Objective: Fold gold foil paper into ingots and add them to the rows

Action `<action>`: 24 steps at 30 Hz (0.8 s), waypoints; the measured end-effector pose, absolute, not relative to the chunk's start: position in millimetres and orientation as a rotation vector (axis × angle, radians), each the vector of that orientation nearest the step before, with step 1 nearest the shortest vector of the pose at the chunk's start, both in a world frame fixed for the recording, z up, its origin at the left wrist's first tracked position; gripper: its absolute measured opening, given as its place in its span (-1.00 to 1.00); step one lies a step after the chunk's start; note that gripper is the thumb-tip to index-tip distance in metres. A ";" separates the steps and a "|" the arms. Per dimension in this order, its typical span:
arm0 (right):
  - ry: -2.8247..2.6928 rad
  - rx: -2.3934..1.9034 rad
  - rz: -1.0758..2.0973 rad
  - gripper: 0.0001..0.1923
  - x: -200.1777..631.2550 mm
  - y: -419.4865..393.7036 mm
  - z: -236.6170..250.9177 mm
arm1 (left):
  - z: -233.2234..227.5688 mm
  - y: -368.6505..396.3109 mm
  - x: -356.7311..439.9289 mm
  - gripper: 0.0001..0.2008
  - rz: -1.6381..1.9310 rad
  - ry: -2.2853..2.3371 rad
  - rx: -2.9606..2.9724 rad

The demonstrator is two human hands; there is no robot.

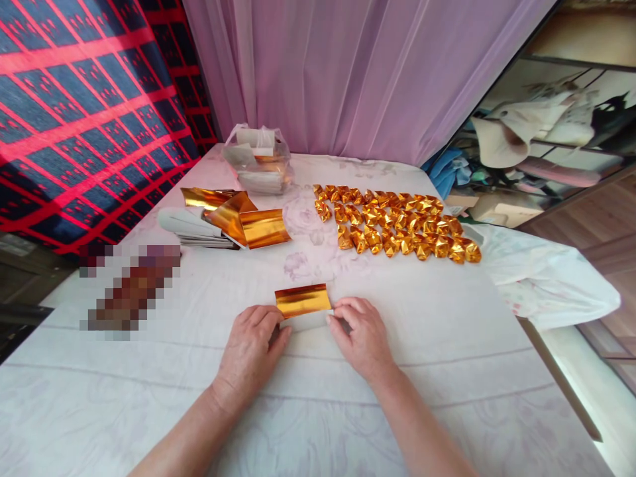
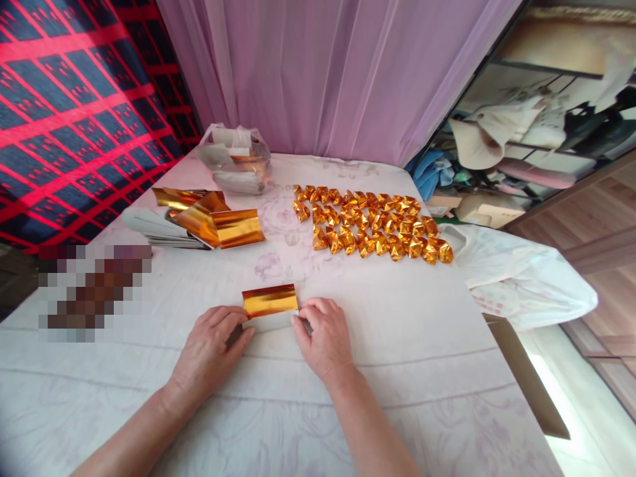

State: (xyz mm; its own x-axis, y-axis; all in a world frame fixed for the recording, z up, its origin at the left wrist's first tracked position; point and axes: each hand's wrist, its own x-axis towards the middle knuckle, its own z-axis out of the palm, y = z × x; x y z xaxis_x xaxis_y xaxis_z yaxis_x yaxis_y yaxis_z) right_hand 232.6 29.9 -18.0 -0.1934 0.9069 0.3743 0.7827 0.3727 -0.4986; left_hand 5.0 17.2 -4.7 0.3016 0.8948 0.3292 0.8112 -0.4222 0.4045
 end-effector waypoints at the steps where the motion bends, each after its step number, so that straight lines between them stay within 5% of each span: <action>1: -2.017 -1.464 0.256 -0.83 232.2 29.8 -17.9 | -5.1 17.1 5.4 -0.86 0.778 1.607 2.391; 24: -2.019 -1.547 0.180 -0.84 226.9 30.6 -16.5 | -6.8 -4.7 22.8 -0.67 0.600 1.340 2.726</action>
